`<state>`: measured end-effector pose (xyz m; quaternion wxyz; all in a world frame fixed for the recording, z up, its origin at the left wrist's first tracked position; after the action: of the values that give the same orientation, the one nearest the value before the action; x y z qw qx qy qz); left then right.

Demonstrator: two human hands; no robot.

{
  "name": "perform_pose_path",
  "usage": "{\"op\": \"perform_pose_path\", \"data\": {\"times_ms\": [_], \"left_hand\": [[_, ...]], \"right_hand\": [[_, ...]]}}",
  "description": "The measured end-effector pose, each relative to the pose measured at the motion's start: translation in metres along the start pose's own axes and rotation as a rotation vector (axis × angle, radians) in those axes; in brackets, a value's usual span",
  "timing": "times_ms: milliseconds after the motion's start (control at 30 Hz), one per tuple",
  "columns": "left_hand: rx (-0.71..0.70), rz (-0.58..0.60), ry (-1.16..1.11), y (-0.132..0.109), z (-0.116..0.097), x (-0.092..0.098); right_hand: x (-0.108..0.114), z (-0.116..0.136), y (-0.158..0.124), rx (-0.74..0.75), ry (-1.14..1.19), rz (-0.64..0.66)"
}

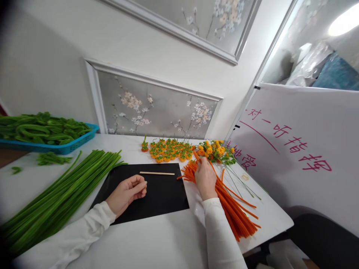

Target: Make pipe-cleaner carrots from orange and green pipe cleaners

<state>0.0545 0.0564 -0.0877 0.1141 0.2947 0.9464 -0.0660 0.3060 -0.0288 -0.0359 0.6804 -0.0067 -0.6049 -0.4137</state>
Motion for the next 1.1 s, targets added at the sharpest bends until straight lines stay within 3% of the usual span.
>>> {"op": "perform_pose_path", "data": {"times_ms": [167, 233, 300, 367, 500, 633, 733, 800, 933, 1000, 1100], "left_hand": [[-0.006, -0.011, -0.008, 0.0, 0.0, 0.0], [-0.013, -0.021, -0.022, 0.0, 0.0, 0.001], [-0.026, -0.033, -0.034, -0.001, -0.002, 0.001], [-0.054, -0.031, -0.045, -0.004, -0.006, -0.002], [-0.134, 0.025, -0.151, -0.012, -0.016, -0.013], [-0.085, -0.027, -0.302, -0.016, -0.015, -0.015], [-0.011, -0.15, -0.421, -0.012, -0.009, -0.004], [0.013, -0.245, -0.473, -0.009, -0.007, 0.005], [0.018, -0.261, -0.505, -0.003, -0.006, 0.015], [0.021, -0.254, -0.502, -0.002, -0.006, 0.016], [0.026, -0.238, -0.483, -0.003, -0.004, 0.016]], "right_hand": [[0.044, -0.005, 0.004, -0.028, 0.135, -0.227], [0.066, 0.006, 0.001, 0.042, 0.177, -0.336], [0.079, 0.025, -0.005, 0.122, 0.221, -0.329], [0.077, 0.054, -0.014, 0.222, 0.338, -0.162], [0.038, 0.123, -0.056, 0.466, 0.503, 0.316], [0.007, 0.157, -0.081, 0.6, 0.419, 0.489], [0.006, 0.137, -0.052, 0.563, 0.226, 0.457], [0.011, 0.105, -0.012, 0.425, 0.124, 0.368], [0.007, 0.035, 0.059, 0.148, -0.093, 0.265], [-0.007, 0.011, 0.074, 0.076, -0.166, 0.295], [-0.031, -0.003, 0.078, 0.063, -0.217, 0.34]]}}
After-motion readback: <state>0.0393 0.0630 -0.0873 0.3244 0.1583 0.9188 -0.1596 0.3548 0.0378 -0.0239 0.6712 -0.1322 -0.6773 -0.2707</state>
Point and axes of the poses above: each hand's wrist, its own y-axis towards the middle knuckle, its own x-axis out of the back of the hand, z = x × y, the point moved 5 cm from there along y, towards the middle knuckle, and after that the axes turned 2 degrees about -y, right-handed, at the moved point
